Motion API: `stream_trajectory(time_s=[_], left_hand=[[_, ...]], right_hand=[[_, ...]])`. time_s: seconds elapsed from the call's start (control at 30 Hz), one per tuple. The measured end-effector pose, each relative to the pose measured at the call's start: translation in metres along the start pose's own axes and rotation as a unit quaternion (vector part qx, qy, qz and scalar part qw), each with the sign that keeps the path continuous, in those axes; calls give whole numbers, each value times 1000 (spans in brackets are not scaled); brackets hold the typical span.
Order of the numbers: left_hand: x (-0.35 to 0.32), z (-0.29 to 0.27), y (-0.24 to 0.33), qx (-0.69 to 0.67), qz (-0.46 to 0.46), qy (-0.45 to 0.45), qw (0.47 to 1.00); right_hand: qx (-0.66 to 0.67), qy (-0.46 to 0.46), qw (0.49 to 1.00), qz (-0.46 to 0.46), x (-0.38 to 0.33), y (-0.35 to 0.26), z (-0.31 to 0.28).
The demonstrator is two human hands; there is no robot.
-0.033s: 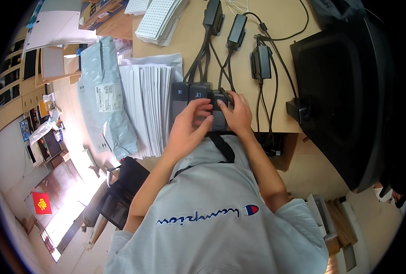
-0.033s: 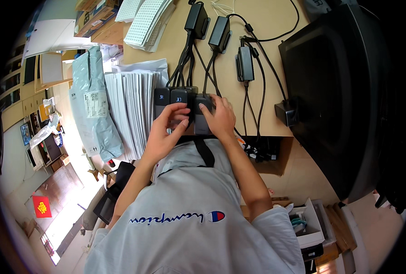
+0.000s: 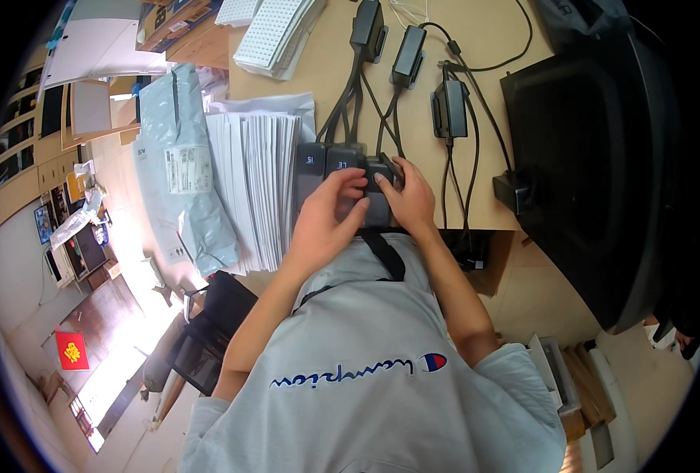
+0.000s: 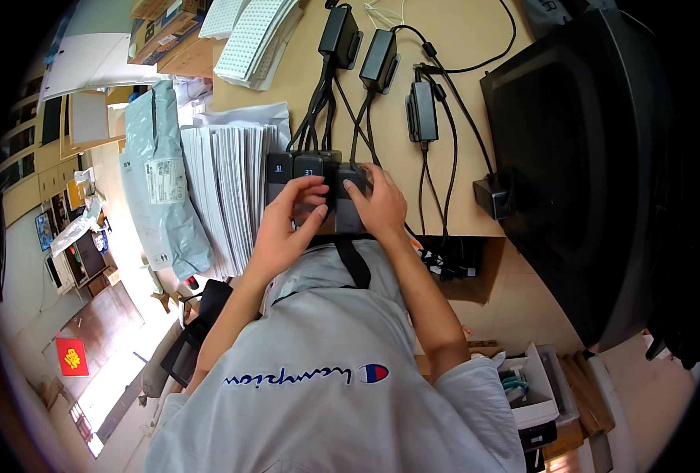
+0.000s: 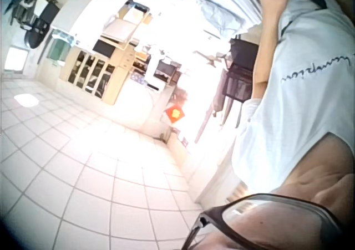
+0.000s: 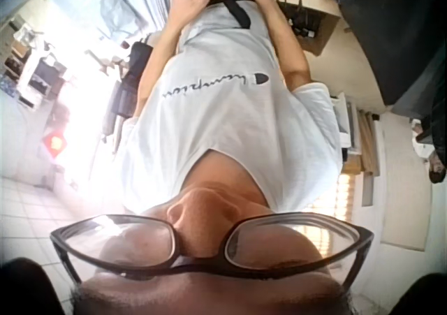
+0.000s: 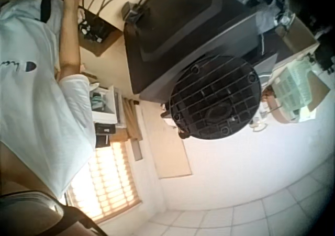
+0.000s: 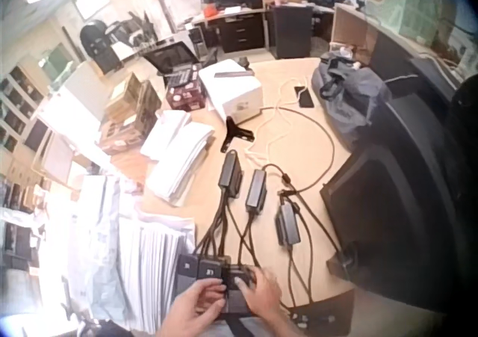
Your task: The person picks up several power adapters from a cardboard box, carries them to a desk, and arranges them in a row.
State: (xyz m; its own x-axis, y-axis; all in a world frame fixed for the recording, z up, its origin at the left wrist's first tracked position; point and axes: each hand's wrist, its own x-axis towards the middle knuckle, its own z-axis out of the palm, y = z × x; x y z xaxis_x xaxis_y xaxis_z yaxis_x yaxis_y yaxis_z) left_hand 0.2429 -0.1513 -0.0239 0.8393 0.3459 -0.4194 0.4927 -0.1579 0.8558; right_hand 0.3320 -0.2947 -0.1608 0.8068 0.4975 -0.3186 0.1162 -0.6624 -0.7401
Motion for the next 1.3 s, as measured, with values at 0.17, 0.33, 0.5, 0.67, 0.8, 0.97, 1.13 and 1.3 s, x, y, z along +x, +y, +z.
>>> stream_trajectory(time_s=[0.17, 0.33, 0.5, 0.67, 0.8, 0.97, 1.13, 1.3], left_hand=[[27, 8, 1, 284, 220, 54, 932], [71, 26, -9, 106, 158, -67, 979], [115, 23, -6, 231, 104, -115, 960], [146, 19, -6, 178, 41, -76, 980], [157, 27, -16, 317, 45, -48, 946], [164, 32, -32, 291, 25, -83, 953], [162, 30, -33, 248, 104, 22, 963], [185, 7, -24, 296, 224, 122, 920]], right_hand=[[362, -222, 898, 114, 9, -7, -54], [602, -242, 757, 79, 33, -49, -96], [473, -32, 881, 9, 66, -51, -72], [599, -11, 793, 111, 109, -21, -24], [596, 40, 790, 137, 121, -24, -13], [534, 74, 839, 74, 138, -14, -7], [482, 86, 863, 124, 150, 15, 24], [455, 123, 873, 128, 166, 18, 40]])
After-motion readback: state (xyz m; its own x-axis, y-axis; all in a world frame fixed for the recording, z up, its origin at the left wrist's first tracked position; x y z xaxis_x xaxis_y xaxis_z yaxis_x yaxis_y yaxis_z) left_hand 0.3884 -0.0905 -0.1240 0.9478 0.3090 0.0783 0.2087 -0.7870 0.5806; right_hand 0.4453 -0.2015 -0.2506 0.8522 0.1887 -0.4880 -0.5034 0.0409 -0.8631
